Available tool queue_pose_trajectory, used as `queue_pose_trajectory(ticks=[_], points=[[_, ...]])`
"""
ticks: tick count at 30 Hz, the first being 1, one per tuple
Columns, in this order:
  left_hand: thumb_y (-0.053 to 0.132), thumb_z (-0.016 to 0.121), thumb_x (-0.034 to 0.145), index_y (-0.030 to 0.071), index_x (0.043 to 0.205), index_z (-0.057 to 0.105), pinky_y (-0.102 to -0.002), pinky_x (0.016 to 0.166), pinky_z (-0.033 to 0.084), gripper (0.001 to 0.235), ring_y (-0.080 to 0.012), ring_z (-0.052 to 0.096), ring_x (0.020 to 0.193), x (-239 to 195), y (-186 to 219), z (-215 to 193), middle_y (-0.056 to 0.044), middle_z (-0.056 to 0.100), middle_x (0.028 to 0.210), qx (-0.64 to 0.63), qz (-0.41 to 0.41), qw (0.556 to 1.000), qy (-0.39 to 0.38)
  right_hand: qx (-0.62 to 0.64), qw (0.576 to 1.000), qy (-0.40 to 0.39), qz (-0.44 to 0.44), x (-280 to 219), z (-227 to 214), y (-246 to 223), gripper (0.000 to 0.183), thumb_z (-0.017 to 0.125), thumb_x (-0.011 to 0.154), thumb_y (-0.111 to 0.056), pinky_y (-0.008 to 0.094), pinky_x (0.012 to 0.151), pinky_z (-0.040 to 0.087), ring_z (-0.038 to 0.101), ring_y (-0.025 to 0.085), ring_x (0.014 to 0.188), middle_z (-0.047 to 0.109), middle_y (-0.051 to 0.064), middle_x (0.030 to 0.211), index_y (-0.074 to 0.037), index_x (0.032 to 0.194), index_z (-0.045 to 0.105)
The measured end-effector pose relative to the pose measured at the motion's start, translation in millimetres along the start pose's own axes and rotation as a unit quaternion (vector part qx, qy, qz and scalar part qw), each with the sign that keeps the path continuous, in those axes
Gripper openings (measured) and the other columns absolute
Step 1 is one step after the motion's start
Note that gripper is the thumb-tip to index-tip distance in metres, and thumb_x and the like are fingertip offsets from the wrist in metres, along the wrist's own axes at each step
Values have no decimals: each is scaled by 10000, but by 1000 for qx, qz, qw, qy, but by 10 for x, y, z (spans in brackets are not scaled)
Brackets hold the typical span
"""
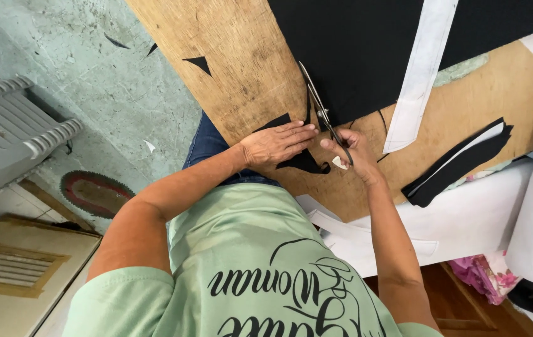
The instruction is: A person uses a paper pattern and scissors to cut out garment pieces from black fabric on a large wooden table.
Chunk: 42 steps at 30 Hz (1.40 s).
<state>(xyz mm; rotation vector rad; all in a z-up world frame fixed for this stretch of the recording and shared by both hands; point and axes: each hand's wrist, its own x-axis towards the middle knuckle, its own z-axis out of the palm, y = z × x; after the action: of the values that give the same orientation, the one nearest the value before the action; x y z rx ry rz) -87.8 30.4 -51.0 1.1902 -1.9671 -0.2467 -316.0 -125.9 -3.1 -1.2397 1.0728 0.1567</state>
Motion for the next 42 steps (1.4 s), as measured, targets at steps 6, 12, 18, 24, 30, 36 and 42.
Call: queue_pose_trajectory(ticks=[6, 12, 18, 24, 30, 36, 42], points=[[130, 513, 1134, -36, 1383, 656, -481, 1294, 391, 331, -341, 550, 1491, -34, -32, 61, -229, 599, 1545, 6, 6, 1000, 6, -13, 1000, 3, -4, -41, 82, -250, 443, 928, 898, -231, 161, 302, 366, 517, 71, 361, 482, 35, 450, -75, 670, 582], [123, 497, 1131, -48, 1353, 662, -493, 1297, 389, 325, -360, 559, 1479, -70, -48, 99, -251, 593, 1542, -4, 10, 1000, 4, -3, 1000, -2, -8, 79, 23, -181, 441, 900, 933, -298, 154, 294, 387, 534, 72, 362, 495, 35, 449, -87, 691, 597], [125, 437, 1139, -45, 1409, 631, -488, 1314, 366, 374, -352, 543, 1494, -164, -73, 196, -233, 595, 1543, -15, 4, 1000, -7, -8, 1000, -8, -22, 246, 25, -176, 457, 902, 948, -326, 162, 289, 396, 549, 83, 363, 519, 60, 455, -83, 689, 614], [107, 398, 1149, -52, 1437, 606, -493, 1321, 348, 390, -370, 526, 1504, -197, -74, 209, -252, 575, 1559, -23, 6, 1000, -20, 45, 998, -30, -11, 207, 130, -465, 440, 849, 1001, -304, 151, 309, 419, 569, 81, 376, 530, 48, 477, -84, 705, 609], [95, 369, 1127, -58, 1507, 552, -508, 1343, 298, 448, -376, 460, 1553, -304, -90, 396, -244, 505, 1626, -54, -5, 997, -50, 38, 999, -3, -14, 187, 217, -625, 451, 890, 945, -249, 159, 291, 385, 524, 71, 346, 488, 34, 449, -82, 672, 572], [60, 390, 1088, -66, 1516, 536, -507, 1359, 275, 470, -377, 447, 1562, -297, -92, 333, -251, 502, 1626, -47, -6, 997, -69, 27, 1000, 11, -11, 263, 218, -542, 474, 925, 904, -252, 153, 280, 361, 492, 64, 324, 476, 42, 416, -92, 644, 562], [79, 374, 1112, -57, 1516, 553, -510, 1338, 302, 463, -396, 483, 1535, -205, -108, 207, -261, 526, 1604, -23, 16, 998, -48, 29, 999, -2, -20, 456, 177, -558, 473, 899, 950, -298, 168, 280, 401, 544, 80, 349, 508, 42, 454, -78, 663, 595]])
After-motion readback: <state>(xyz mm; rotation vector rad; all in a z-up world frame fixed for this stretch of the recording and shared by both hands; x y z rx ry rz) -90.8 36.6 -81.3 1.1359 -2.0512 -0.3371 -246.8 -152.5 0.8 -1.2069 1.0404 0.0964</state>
